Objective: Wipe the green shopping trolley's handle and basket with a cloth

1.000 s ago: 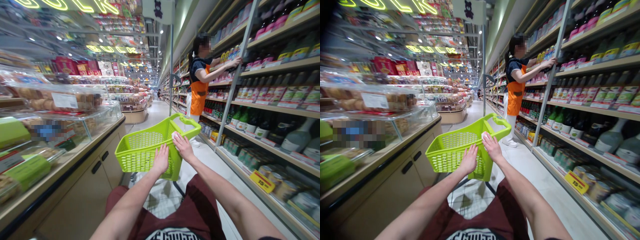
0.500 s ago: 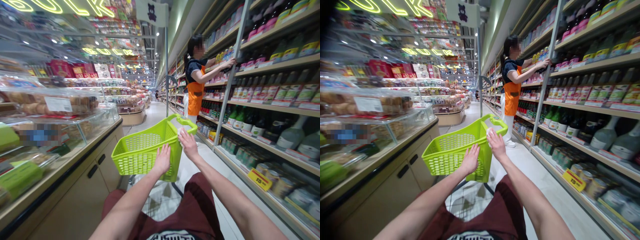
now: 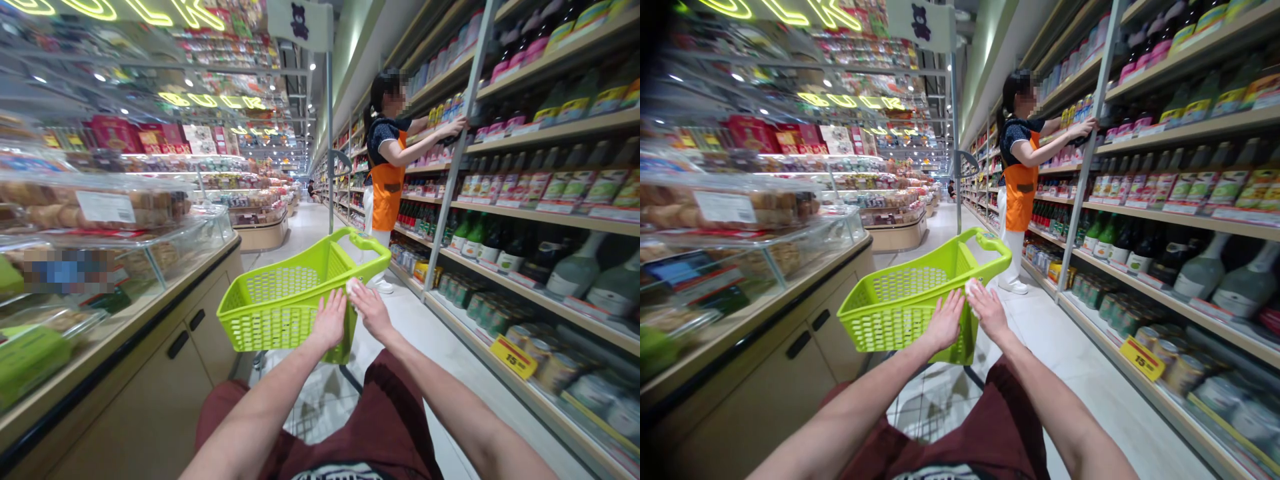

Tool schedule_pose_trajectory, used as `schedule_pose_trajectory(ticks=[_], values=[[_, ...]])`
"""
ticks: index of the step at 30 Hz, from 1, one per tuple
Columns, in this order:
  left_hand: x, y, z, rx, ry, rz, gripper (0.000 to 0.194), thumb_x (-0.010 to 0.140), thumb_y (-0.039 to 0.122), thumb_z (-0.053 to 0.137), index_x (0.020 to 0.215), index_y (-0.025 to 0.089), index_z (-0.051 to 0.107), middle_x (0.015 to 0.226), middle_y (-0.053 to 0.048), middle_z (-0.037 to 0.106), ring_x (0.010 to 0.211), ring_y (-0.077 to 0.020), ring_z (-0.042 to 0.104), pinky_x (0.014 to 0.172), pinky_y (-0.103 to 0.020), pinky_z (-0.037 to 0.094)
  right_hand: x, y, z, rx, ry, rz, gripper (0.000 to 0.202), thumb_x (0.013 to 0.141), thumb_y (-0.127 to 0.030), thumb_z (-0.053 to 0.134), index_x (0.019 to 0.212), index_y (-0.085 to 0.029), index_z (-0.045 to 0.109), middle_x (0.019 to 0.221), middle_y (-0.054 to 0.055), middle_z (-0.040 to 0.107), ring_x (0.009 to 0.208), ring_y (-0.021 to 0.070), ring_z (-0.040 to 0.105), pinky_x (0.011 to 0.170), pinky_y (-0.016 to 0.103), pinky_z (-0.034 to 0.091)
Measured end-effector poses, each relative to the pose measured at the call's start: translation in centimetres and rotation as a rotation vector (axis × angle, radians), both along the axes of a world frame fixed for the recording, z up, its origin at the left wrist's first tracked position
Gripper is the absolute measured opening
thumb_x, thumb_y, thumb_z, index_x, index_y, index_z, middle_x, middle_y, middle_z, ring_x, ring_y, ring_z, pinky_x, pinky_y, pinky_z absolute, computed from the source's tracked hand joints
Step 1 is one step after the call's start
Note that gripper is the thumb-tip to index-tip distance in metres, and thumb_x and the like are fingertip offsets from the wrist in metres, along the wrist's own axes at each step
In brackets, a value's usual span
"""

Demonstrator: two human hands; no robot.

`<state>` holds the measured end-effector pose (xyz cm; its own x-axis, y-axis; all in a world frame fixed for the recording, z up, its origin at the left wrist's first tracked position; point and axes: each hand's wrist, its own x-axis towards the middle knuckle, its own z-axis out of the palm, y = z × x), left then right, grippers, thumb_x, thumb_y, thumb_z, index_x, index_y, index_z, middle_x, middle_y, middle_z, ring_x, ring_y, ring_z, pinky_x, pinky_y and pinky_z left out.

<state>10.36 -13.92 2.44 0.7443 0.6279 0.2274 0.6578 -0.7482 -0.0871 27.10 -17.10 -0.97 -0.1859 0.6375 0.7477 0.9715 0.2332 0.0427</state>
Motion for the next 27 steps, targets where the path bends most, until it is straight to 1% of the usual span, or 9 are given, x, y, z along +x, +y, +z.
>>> schedule_pose_trajectory(ticks=[3,6,8,13,15,19,23,25,27], values=[[0.4,0.2,0.5,0.013,-0.009,0.015,0.067,0.071,0.013,0.036,0.136,0.009,0.017,0.146,-0.009,0.006,0.133,-0.0227,0.004,0.107,-0.046,0.012,3.2,1.0,4.8,0.163,0.132,-0.175,0.046,0.075,-0.003,0.036,0.116,-0.020,0.052,0.133,0.008,0.039,0.128,0.0180,0.024,0.101,0.046,0.021],[1.0,0.2,1.0,0.023,-0.016,0.002,0.067,0.071,0.013,0.036,0.136,0.010,0.017,0.146,-0.009,0.006,0.133,-0.0229,0.003,0.106,-0.046,0.013,5.2,1.9,7.1,0.197,0.204,-0.292,0.047,0.073,-0.003,0.039,0.115,-0.018,0.052,0.132,0.009,0.042,0.127,0.0208,0.028,0.099,0.047,0.023],[1.3,0.1,1.1,0.036,-0.023,-0.018,0.066,0.072,0.013,0.036,0.136,0.010,0.018,0.146,-0.009,0.007,0.133,-0.0227,0.004,0.106,-0.046,0.013,4.9,2.2,6.5,0.180,0.192,-0.281,0.047,0.072,-0.003,0.039,0.114,-0.018,0.053,0.130,0.009,0.044,0.126,0.0206,0.029,0.098,0.047,0.025],[0.7,0.2,-0.3,0.066,-0.032,-0.027,0.064,0.073,0.015,0.036,0.135,0.010,0.020,0.146,-0.009,0.011,0.133,-0.0231,0.006,0.106,-0.047,0.013,0.3,2.0,1.1,0.025,-0.030,-0.046,0.047,0.073,-0.001,0.039,0.114,-0.020,0.053,0.129,0.007,0.044,0.127,0.0205,0.028,0.098,0.046,0.027],[-0.2,0.6,-1.1,0.065,-0.014,-0.025,0.063,0.073,0.016,0.037,0.134,0.011,0.023,0.146,-0.009,0.012,0.133,-0.0229,0.006,0.106,-0.047,0.013,-0.9,1.8,-0.1,-0.026,-0.083,0.022,0.049,0.072,-0.001,0.040,0.115,-0.021,0.052,0.128,0.007,0.046,0.126,0.0210,0.030,0.097,0.046,0.028],[-2.3,1.5,-2.1,0.082,-0.023,0.033,0.063,0.072,0.013,0.036,0.134,0.010,0.024,0.146,-0.009,0.012,0.133,-0.0224,0.006,0.106,-0.046,0.012,-0.8,2.1,1.6,0.026,-0.047,0.057,0.051,0.072,-0.001,0.040,0.117,-0.021,0.051,0.128,0.006,0.046,0.126,0.0188,0.029,0.100,0.044,0.026],[-3.6,2.2,-1.8,0.147,-0.094,0.069,0.063,0.073,0.012,0.034,0.135,0.011,0.022,0.146,-0.008,0.009,0.133,-0.0219,0.004,0.106,-0.047,0.010,-0.7,3.6,4.2,0.096,0.064,-0.057,0.051,0.073,-0.002,0.042,0.120,-0.021,0.048,0.130,0.006,0.044,0.127,0.0202,0.027,0.102,0.046,0.022],[-4.0,2.5,-1.7,0.153,-0.114,0.091,0.063,0.073,0.013,0.034,0.135,0.010,0.022,0.146,-0.008,0.010,0.133,-0.0223,0.004,0.107,-0.047,0.010,-2.0,4.4,3.5,0.052,0.045,-0.045,0.048,0.073,-0.002,0.044,0.118,-0.020,0.051,0.129,0.007,0.045,0.127,0.0211,0.027,0.102,0.046,0.023],[-4.6,2.7,-1.9,0.144,-0.112,0.112,0.063,0.073,0.013,0.035,0.135,0.010,0.022,0.146,-0.008,0.011,0.133,-0.0223,0.005,0.107,-0.047,0.009,-4.2,4.8,1.5,-0.030,-0.006,0.021,0.045,0.074,-0.003,0.046,0.115,-0.019,0.053,0.128,0.008,0.046,0.127,0.0212,0.028,0.101,0.045,0.026]])
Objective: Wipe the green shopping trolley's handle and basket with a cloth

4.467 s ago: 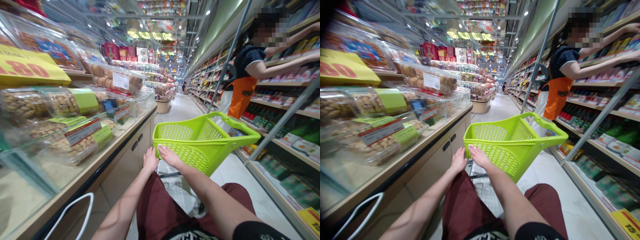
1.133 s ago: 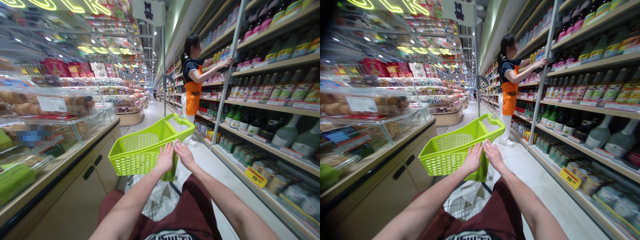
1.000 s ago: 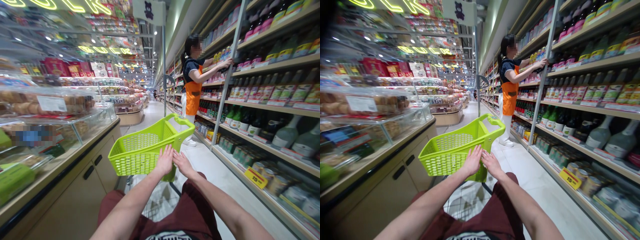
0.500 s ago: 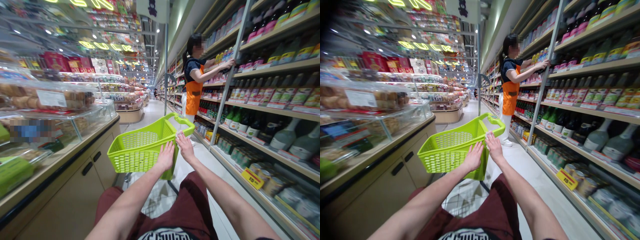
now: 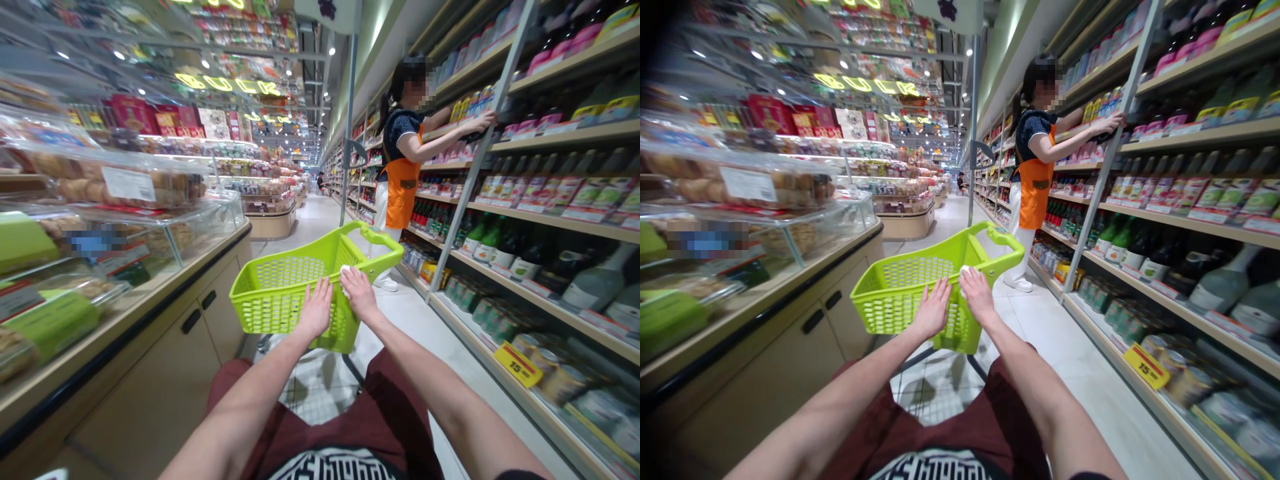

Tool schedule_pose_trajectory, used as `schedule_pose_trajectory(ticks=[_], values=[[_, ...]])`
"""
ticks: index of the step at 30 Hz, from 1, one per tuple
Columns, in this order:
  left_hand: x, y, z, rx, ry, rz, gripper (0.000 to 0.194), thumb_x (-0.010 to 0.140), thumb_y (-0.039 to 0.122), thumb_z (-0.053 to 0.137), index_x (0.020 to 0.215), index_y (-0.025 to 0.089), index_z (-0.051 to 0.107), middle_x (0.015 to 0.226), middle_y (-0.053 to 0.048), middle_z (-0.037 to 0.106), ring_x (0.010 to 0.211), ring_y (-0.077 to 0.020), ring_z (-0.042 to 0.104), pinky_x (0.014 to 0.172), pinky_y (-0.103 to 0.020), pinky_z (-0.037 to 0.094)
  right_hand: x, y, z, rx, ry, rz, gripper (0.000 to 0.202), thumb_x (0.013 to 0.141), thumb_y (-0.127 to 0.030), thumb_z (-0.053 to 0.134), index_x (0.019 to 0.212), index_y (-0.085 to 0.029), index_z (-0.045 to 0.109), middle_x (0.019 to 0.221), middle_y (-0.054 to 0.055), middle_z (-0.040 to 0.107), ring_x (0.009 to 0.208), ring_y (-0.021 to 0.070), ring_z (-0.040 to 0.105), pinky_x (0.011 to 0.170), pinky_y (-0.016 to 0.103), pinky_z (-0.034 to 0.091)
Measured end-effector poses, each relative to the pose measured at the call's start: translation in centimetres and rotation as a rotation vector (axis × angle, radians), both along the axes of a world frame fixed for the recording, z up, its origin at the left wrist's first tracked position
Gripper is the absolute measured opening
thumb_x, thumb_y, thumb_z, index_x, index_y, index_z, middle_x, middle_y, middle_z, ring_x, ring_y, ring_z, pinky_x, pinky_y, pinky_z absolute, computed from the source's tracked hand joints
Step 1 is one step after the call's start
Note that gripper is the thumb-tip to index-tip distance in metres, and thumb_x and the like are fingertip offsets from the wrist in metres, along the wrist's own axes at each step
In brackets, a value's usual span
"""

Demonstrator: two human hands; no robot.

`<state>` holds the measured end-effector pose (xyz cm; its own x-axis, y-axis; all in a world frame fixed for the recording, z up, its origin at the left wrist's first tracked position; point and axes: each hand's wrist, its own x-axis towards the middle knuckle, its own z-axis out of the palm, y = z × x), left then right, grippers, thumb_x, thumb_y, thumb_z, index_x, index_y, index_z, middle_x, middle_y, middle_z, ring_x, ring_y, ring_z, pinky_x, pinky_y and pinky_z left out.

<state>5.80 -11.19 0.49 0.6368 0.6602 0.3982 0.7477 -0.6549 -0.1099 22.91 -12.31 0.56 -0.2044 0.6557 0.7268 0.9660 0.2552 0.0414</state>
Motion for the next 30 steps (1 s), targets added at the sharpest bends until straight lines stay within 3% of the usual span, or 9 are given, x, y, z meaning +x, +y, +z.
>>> schedule_pose_trajectory(ticks=[3,5,8,11,13,16,22,26,30], values=[[-1.3,0.4,-0.8,-0.025,0.020,0.027,0.062,0.073,0.014,0.034,0.134,0.011,0.023,0.146,-0.008,0.011,0.134,-0.0216,0.004,0.107,-0.046,0.009,-3.2,-0.1,-3.1,-0.135,-0.083,0.106,0.042,0.075,-0.005,0.046,0.115,-0.018,0.053,0.126,0.010,0.048,0.125,0.0212,0.032,0.098,0.044,0.031],[-2.3,0.7,-1.3,-0.041,0.027,0.050,0.062,0.074,0.014,0.034,0.134,0.012,0.023,0.146,-0.007,0.010,0.134,-0.0208,0.004,0.107,-0.046,0.009,-4.2,-0.3,-3.5,-0.161,-0.112,0.155,0.043,0.076,-0.005,0.043,0.116,-0.020,0.053,0.126,0.008,0.048,0.124,0.0204,0.034,0.098,0.044,0.032],[-3.6,1.3,-1.5,-0.063,0.019,0.107,0.064,0.073,0.013,0.034,0.135,0.012,0.021,0.146,-0.007,0.009,0.134,-0.0205,0.002,0.107,-0.045,0.007,-3.3,-0.4,-0.8,-0.044,-0.065,0.140,0.044,0.077,-0.006,0.039,0.116,-0.022,0.053,0.128,0.006,0.046,0.126,0.0181,0.029,0.102,0.044,0.025],[-4.6,1.9,-1.1,-0.081,-0.004,0.155,0.067,0.071,0.013,0.036,0.136,0.011,0.019,0.146,-0.007,0.008,0.134,-0.0208,0.000,0.107,-0.045,0.006,-0.8,0.1,3.1,0.082,0.039,-0.019,0.045,0.078,-0.006,0.038,0.118,-0.021,0.051,0.131,0.006,0.042,0.128,0.0184,0.025,0.104,0.046,0.018],[-5.0,2.5,-0.8,-0.094,-0.023,0.192,0.069,0.070,0.014,0.037,0.136,0.011,0.018,0.146,-0.007,0.007,0.134,-0.0206,0.002,0.107,-0.046,0.007,0.6,0.5,4.4,0.059,0.067,-0.119,0.047,0.076,-0.004,0.039,0.118,-0.021,0.050,0.132,0.006,0.042,0.127,0.0206,0.027,0.103,0.050,0.016],[-5.9,3.3,-0.6,-0.152,-0.028,0.274,0.069,0.069,0.014,0.037,0.136,0.011,0.018,0.146,-0.008,0.010,0.133,-0.0216,0.006,0.106,-0.048,0.009,0.6,0.9,3.3,-0.052,0.033,-0.133,0.047,0.074,-0.003,0.043,0.117,-0.020,0.051,0.131,0.008,0.042,0.127,0.0230,0.027,0.102,0.050,0.018],[-7.6,4.5,-1.0,-0.252,-0.001,0.374,0.071,0.069,0.017,0.041,0.136,0.016,0.018,0.145,-0.009,0.014,0.133,-0.0245,0.010,0.103,-0.053,0.014,-4.7,1.5,-0.7,-0.217,-0.111,0.146,0.039,0.078,-0.008,0.045,0.115,-0.020,0.053,0.131,0.007,0.043,0.127,0.0221,0.028,0.101,0.046,0.023],[-7.8,4.6,-0.9,-0.273,0.011,0.364,0.073,0.068,0.020,0.044,0.135,0.015,0.018,0.145,-0.010,0.013,0.133,-0.0258,0.009,0.103,-0.053,0.014,-4.8,1.6,1.6,-0.151,-0.110,0.151,0.041,0.080,-0.008,0.043,0.117,-0.022,0.051,0.131,0.006,0.043,0.127,0.0197,0.028,0.102,0.045,0.021],[-7.7,4.3,-0.8,-0.287,0.000,0.342,0.073,0.067,0.020,0.043,0.135,0.014,0.016,0.145,-0.011,0.014,0.133,-0.0260,0.009,0.103,-0.054,0.012,-0.6,1.1,4.8,-0.038,-0.016,-0.120,0.047,0.077,-0.005,0.040,0.120,-0.022,0.048,0.133,0.007,0.040,0.127,0.0231,0.026,0.102,0.052,0.015]])
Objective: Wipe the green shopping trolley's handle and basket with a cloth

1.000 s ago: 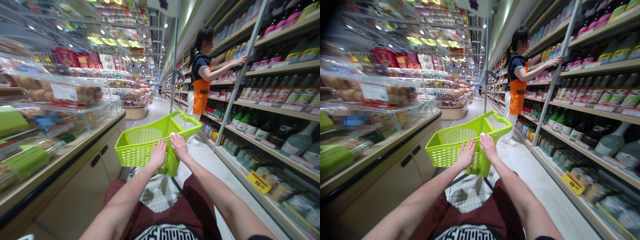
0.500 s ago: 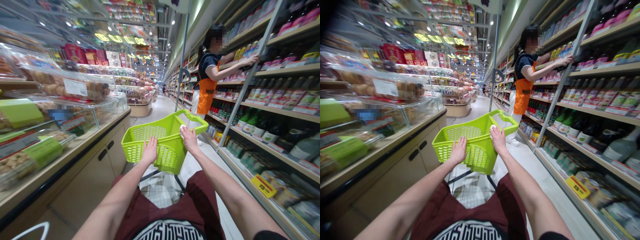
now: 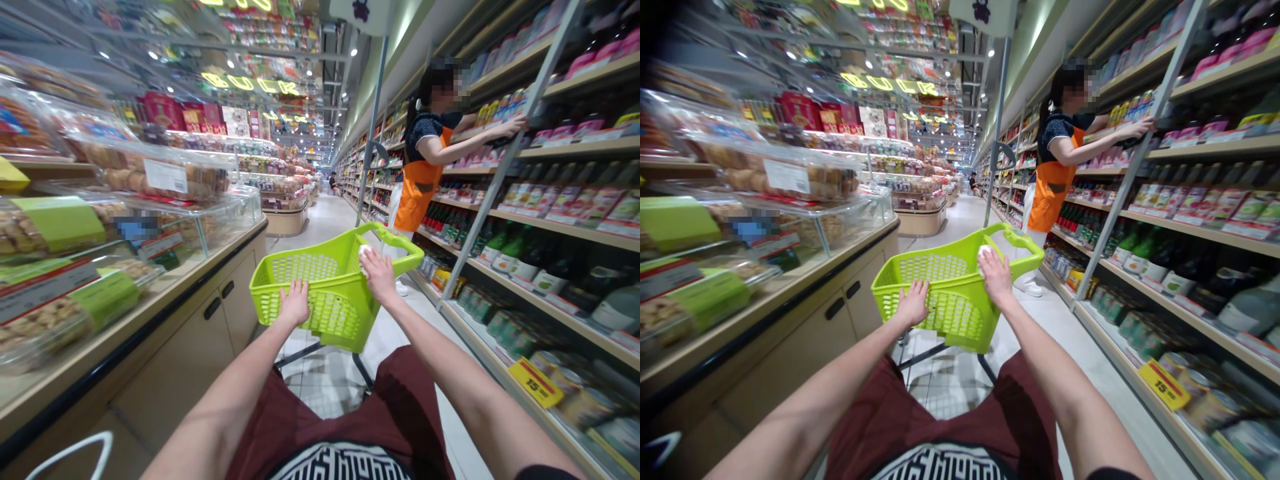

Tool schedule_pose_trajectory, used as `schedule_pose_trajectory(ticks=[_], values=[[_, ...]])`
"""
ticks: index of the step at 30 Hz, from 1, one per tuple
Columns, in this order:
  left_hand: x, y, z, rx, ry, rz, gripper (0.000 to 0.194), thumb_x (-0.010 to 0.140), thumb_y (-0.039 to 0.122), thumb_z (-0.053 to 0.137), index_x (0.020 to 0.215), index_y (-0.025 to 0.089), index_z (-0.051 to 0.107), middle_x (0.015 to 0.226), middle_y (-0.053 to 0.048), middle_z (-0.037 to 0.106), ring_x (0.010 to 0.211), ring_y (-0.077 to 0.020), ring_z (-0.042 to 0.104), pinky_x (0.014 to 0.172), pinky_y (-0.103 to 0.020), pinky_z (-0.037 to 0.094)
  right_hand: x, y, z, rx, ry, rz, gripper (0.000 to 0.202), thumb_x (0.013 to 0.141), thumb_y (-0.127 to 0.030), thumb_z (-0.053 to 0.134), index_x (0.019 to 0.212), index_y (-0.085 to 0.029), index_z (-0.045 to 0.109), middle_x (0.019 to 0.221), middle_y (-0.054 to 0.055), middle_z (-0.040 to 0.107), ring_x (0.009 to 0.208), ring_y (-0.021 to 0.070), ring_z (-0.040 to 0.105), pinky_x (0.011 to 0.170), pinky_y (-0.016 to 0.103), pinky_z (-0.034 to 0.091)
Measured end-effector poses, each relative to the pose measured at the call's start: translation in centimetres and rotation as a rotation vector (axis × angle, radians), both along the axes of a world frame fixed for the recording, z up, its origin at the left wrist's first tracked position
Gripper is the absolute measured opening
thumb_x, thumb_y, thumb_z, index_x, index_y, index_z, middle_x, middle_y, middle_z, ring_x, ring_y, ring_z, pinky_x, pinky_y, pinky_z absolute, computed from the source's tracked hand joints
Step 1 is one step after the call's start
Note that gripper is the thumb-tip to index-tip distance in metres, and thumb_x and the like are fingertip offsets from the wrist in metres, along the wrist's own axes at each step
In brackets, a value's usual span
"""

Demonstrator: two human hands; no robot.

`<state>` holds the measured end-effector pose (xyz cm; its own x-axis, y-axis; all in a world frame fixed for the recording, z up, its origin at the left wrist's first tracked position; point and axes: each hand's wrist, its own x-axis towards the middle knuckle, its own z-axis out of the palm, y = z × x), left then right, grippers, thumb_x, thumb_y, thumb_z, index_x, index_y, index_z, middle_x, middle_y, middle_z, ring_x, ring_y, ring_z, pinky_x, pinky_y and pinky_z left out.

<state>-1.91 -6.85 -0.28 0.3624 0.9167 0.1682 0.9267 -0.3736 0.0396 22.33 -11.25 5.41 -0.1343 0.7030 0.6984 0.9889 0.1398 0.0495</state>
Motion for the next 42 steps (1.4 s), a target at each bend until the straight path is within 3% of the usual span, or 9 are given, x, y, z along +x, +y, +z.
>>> schedule_pose_trajectory(ticks=[5,11,15,19,26,29,32,35,42], values=[[-0.9,0.1,-0.4,0.029,0.000,-0.033,0.072,0.068,0.016,0.040,0.136,0.017,0.017,0.145,-0.007,0.015,0.133,-0.0233,0.009,0.104,-0.054,0.012,4.1,-0.2,-0.1,-0.064,-0.013,-0.129,0.048,0.077,-0.005,0.039,0.122,-0.022,0.045,0.132,0.008,0.041,0.124,0.0253,0.030,0.101,0.053,0.016],[-3.6,1.5,-0.6,0.026,0.027,0.056,0.069,0.069,0.014,0.037,0.135,0.016,0.020,0.144,-0.006,0.019,0.132,-0.0227,0.014,0.102,-0.057,0.015,5.1,1.3,-0.6,-0.110,-0.011,-0.178,0.047,0.078,-0.007,0.038,0.122,-0.022,0.044,0.133,0.008,0.040,0.125,0.0259,0.029,0.100,0.053,0.017],[-3.4,1.4,-0.2,-0.042,0.024,0.085,0.074,0.067,0.023,0.043,0.136,0.015,0.018,0.145,-0.007,0.015,0.133,-0.0261,0.011,0.102,-0.057,0.015,5.0,2.3,0.0,-0.130,0.036,-0.237,0.044,0.080,-0.008,0.036,0.121,-0.020,0.045,0.134,0.009,0.038,0.125,0.0270,0.028,0.099,0.053,0.019],[-1.9,0.3,0.1,-0.081,0.007,0.075,0.080,0.065,0.033,0.047,0.136,0.013,0.015,0.146,-0.009,0.011,0.133,-0.0277,0.005,0.103,-0.057,0.012,1.8,3.1,-0.5,-0.200,0.084,-0.201,0.038,0.081,-0.010,0.037,0.117,-0.018,0.048,0.132,0.012,0.040,0.124,0.0285,0.028,0.098,0.054,0.018],[-0.9,-0.9,-0.2,-0.087,-0.014,-0.034,0.081,0.066,0.039,0.047,0.136,0.013,0.015,0.146,-0.009,0.007,0.133,-0.0274,0.002,0.103,-0.056,0.013,-7.0,4.0,-4.3,-0.324,0.041,0.012,0.037,0.081,-0.011,0.043,0.115,-0.024,0.049,0.131,0.006,0.041,0.125,0.0209,0.028,0.099,0.047,0.024],[-2.4,-0.6,-1.0,-0.042,-0.044,-0.018,0.076,0.069,0.037,0.045,0.136,0.013,0.015,0.146,-0.009,0.009,0.133,-0.0247,0.005,0.104,-0.052,0.013,-6.3,3.7,-4.7,-0.334,0.048,0.030,0.041,0.081,-0.009,0.042,0.118,-0.024,0.046,0.134,0.006,0.038,0.127,0.0208,0.024,0.100,0.048,0.019],[-4.1,-0.4,-1.8,-0.033,-0.053,0.082,0.075,0.070,0.033,0.044,0.135,0.012,0.015,0.145,-0.011,0.012,0.133,-0.0248,0.008,0.104,-0.052,0.015,-3.7,3.5,-4.4,-0.329,0.089,-0.069,0.045,0.080,-0.006,0.040,0.120,-0.026,0.046,0.135,0.006,0.037,0.126,0.0212,0.028,0.101,0.050,0.017],[-4.4,-0.6,-2.1,-0.051,-0.048,0.061,0.078,0.069,0.034,0.046,0.136,0.012,0.013,0.145,-0.010,0.012,0.133,-0.0247,0.006,0.103,-0.053,0.014,-2.7,3.6,-4.5,-0.300,0.173,-0.167,0.045,0.079,-0.006,0.039,0.120,-0.025,0.046,0.136,0.007,0.035,0.125,0.0224,0.029,0.100,0.049,0.020],[-1.9,-1.7,-1.6,-0.109,-0.055,-0.058,0.079,0.070,0.037,0.045,0.136,0.011,0.011,0.146,-0.011,0.010,0.133,-0.0227,0.005,0.105,-0.048,0.012,-9.2,3.8,-6.9,-0.358,0.138,0.114,0.048,0.075,-0.005,0.042,0.119,-0.025,0.047,0.136,0.006,0.036,0.126,0.0198,0.027,0.098,0.043,0.023]])
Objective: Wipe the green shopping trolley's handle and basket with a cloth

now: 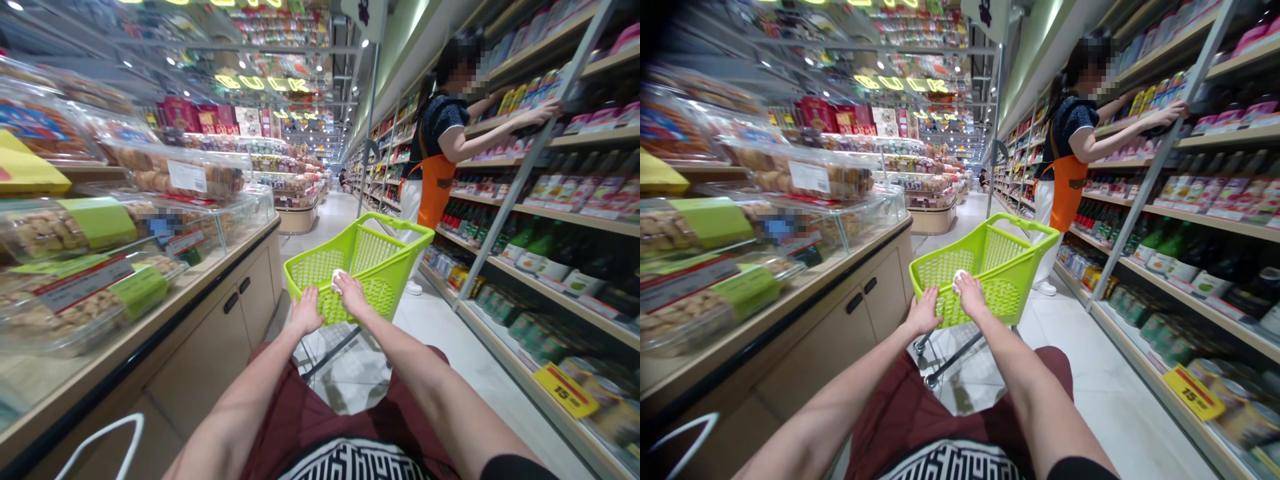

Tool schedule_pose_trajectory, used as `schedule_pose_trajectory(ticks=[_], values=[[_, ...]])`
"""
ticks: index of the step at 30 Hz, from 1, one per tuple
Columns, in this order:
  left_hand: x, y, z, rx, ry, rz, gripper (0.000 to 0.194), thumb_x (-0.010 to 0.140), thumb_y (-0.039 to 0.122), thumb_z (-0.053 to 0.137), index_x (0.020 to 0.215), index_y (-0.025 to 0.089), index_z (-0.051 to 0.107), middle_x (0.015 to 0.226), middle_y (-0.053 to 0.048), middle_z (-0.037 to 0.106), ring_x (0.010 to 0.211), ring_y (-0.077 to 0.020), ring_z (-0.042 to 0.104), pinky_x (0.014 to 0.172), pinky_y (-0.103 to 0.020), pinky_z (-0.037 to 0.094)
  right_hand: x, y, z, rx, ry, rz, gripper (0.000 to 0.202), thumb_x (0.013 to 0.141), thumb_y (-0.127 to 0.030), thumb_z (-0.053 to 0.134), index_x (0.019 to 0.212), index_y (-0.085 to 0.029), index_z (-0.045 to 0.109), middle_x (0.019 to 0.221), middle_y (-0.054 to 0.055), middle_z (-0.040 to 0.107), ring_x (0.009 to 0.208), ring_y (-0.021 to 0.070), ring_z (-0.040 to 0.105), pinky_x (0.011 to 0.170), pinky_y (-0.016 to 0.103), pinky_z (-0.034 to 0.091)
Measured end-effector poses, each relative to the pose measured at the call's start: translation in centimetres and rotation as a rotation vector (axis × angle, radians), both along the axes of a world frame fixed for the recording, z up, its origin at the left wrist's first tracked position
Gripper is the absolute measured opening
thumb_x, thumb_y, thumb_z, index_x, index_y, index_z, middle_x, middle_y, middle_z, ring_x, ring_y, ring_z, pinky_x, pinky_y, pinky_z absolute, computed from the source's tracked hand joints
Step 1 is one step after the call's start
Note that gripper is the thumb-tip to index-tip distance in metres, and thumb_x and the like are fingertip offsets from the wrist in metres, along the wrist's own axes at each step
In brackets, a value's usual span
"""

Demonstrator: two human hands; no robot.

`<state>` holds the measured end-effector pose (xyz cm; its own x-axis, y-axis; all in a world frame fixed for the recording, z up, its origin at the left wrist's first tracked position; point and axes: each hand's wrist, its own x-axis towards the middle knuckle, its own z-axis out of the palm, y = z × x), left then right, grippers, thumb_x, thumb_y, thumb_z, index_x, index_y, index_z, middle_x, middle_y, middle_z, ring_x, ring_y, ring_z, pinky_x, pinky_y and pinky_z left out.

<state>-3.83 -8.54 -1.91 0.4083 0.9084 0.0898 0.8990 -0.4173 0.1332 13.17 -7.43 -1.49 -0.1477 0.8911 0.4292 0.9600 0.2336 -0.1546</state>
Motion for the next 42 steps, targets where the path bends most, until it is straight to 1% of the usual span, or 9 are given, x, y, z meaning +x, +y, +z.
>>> schedule_pose_trajectory(ticks=[4,8,12,17,21,24,31,35,42], values=[[-0.1,-0.1,-0.3,0.001,-0.029,-0.037,0.079,0.069,0.034,0.046,0.136,0.009,0.012,0.146,-0.010,0.009,0.134,-0.0208,0.006,0.107,-0.043,0.011,-0.9,-0.3,-0.1,-0.008,-0.004,0.140,0.044,0.074,-0.007,0.045,0.115,-0.023,0.050,0.134,0.006,0.037,0.125,0.0193,0.026,0.098,0.040,0.023],[-0.4,0.2,-0.6,-0.021,-0.021,0.049,0.080,0.067,0.031,0.048,0.136,0.009,0.013,0.145,-0.011,0.009,0.133,-0.0225,0.006,0.106,-0.047,0.009,0.9,-0.3,0.3,0.048,0.043,0.122,0.036,0.074,-0.014,0.049,0.109,-0.021,0.054,0.128,0.008,0.042,0.119,0.0210,0.034,0.097,0.042,0.025],[0.3,0.3,-0.4,-0.050,0.002,0.005,0.079,0.067,0.033,0.048,0.135,0.012,0.015,0.145,-0.010,0.011,0.133,-0.0238,0.006,0.105,-0.052,0.008,0.5,0.1,-0.2,0.116,0.134,0.156,0.024,0.073,-0.025,0.055,0.096,-0.016,0.059,0.120,0.012,0.047,0.115,0.0229,0.038,0.095,0.041,0.030],[1.1,-0.3,0.1,-0.013,0.059,-0.087,0.078,0.066,0.031,0.049,0.135,0.017,0.016,0.145,-0.007,0.016,0.133,-0.0272,0.006,0.103,-0.056,0.007,-1.1,-0.3,-0.9,0.101,0.123,0.294,0.021,0.070,-0.018,0.059,0.090,-0.018,0.062,0.114,0.009,0.054,0.110,0.0194,0.046,0.096,0.037,0.033],[1.6,-0.9,0.6,0.026,0.078,-0.197,0.076,0.065,0.029,0.050,0.134,0.019,0.020,0.143,-0.006,0.024,0.132,-0.0276,0.010,0.103,-0.057,0.006,0.5,-1.3,-0.9,0.113,0.140,0.337,0.020,0.070,-0.013,0.056,0.089,-0.018,0.062,0.114,0.009,0.055,0.110,0.0184,0.047,0.095,0.037,0.035],[1.9,-0.5,0.8,0.037,0.059,-0.249,0.070,0.067,0.029,0.049,0.132,0.020,0.025,0.140,-0.006,0.029,0.132,-0.0253,0.014,0.104,-0.056,0.007,2.5,-2.1,-1.0,0.130,0.182,0.303,0.019,0.068,-0.009,0.054,0.085,-0.017,0.061,0.112,0.009,0.057,0.108,0.0192,0.048,0.094,0.037,0.037],[2.1,1.3,0.5,-0.002,0.100,-0.120,0.072,0.067,0.027,0.050,0.133,0.016,0.023,0.144,-0.011,0.019,0.132,-0.0271,0.010,0.102,-0.057,0.006,5.1,-4.0,-1.2,0.152,0.255,0.164,0.022,0.070,-0.010,0.045,0.085,-0.017,0.060,0.107,0.007,0.058,0.106,0.0183,0.050,0.093,0.035,0.039],[3.2,0.7,0.1,0.017,0.118,-0.138,0.073,0.067,0.026,0.048,0.134,0.016,0.020,0.144,-0.010,0.017,0.133,-0.0260,0.009,0.103,-0.055,0.007,4.5,-4.5,-2.2,0.208,0.210,0.040,0.033,0.071,-0.014,0.046,0.103,-0.014,0.057,0.114,0.011,0.054,0.113,0.0221,0.043,0.100,0.041,0.031],[5.1,-1.4,-0.2,0.062,0.123,-0.137,0.074,0.066,0.030,0.049,0.133,0.015,0.022,0.141,-0.013,0.024,0.130,-0.0271,0.016,0.103,-0.052,0.013,5.0,-4.9,-3.7,0.200,0.103,-0.053,0.038,0.075,-0.010,0.040,0.111,-0.014,0.055,0.122,0.012,0.049,0.121,0.0237,0.034,0.100,0.045,0.027]])
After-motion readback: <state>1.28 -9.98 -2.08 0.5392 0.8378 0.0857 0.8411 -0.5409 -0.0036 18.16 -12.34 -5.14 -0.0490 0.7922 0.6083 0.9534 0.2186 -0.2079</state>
